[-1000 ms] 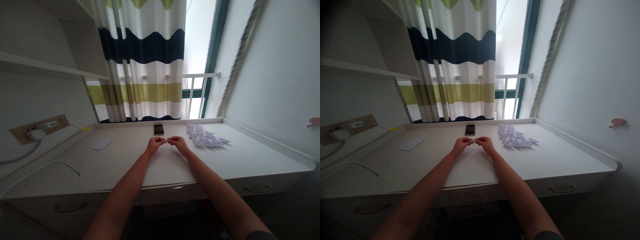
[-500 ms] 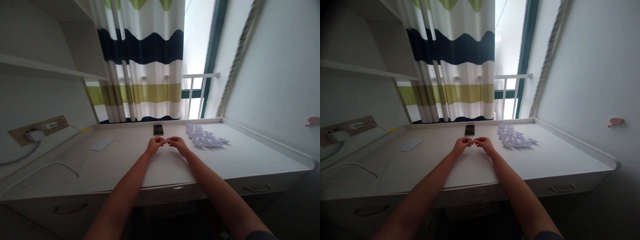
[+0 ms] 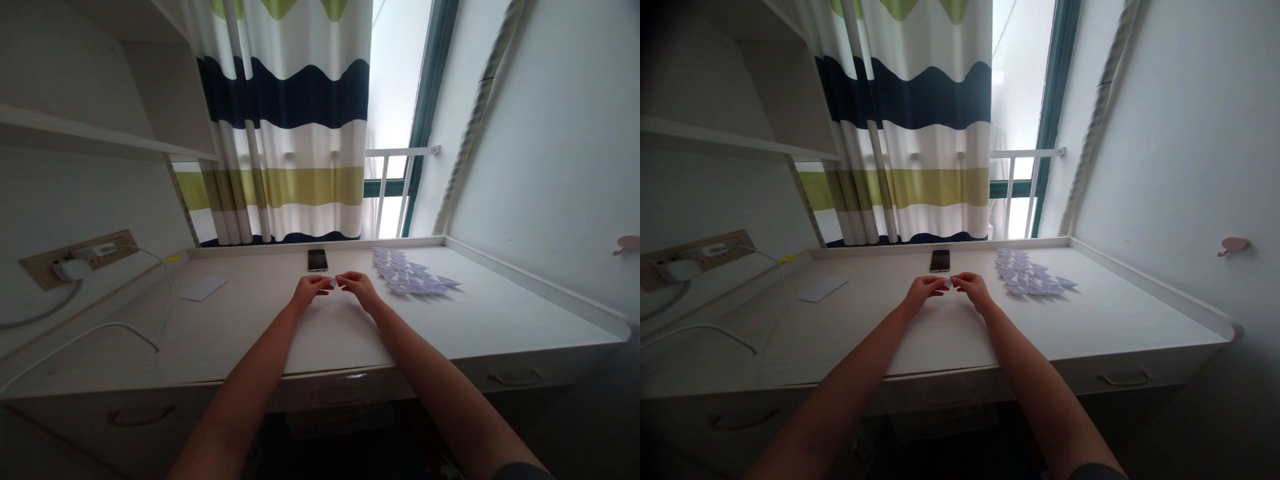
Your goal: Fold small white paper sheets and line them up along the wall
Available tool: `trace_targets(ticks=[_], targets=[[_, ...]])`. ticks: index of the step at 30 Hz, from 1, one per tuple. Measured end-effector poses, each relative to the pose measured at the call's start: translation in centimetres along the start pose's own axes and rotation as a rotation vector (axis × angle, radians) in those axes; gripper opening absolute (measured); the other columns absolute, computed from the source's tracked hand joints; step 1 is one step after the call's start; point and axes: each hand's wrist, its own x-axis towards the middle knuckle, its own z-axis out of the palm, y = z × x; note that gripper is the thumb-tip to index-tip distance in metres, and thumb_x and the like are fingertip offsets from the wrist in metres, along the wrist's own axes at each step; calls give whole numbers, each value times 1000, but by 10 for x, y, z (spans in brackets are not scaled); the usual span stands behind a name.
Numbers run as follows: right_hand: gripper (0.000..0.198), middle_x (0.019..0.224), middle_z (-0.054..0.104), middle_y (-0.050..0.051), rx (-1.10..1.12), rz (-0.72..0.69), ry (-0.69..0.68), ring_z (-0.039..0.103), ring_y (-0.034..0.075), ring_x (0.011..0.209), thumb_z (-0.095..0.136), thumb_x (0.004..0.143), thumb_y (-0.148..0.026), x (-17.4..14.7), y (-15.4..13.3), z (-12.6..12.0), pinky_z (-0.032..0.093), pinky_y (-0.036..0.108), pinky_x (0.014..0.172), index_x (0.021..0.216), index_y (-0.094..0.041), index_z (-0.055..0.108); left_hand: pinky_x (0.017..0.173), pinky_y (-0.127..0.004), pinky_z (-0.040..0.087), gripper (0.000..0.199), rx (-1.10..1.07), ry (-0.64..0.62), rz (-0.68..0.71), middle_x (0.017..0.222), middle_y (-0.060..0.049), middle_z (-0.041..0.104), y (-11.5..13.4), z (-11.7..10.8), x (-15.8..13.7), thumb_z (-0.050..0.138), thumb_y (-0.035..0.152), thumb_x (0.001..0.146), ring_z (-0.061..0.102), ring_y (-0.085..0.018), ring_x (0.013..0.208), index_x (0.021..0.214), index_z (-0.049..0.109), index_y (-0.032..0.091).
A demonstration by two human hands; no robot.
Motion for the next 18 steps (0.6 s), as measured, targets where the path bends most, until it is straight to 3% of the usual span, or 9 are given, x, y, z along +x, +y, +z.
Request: trace_targets(ticks=[6,13,18], targets=[[23,60,61,2,16,-8,17,53,11,59,71,52,-35,2,3,-1,42,27,62,62,-15,65,70,-32,48,33,-44,-1,-13,76,-9,67,-1,0,1,68,37,60,62,-18,73,80,67,10],[25,59,60,1,-11,-18,10,52,11,59,69,54,-36,3,6,-1,41,27,61,64,-15,64,67,-31,48,28,43,26,73,62,-6,65,-3,2,3,65,36,63,61,-15,62,71,65,9],[23,59,59,0,-70,-43,2,52,11,58,66,57,-36,5,10,0,41,26,58,65,-15,61,63,-29,48,24,119,17,99,65,-6,65,-4,2,2,64,33,63,61,-15,63,71,64,10]])
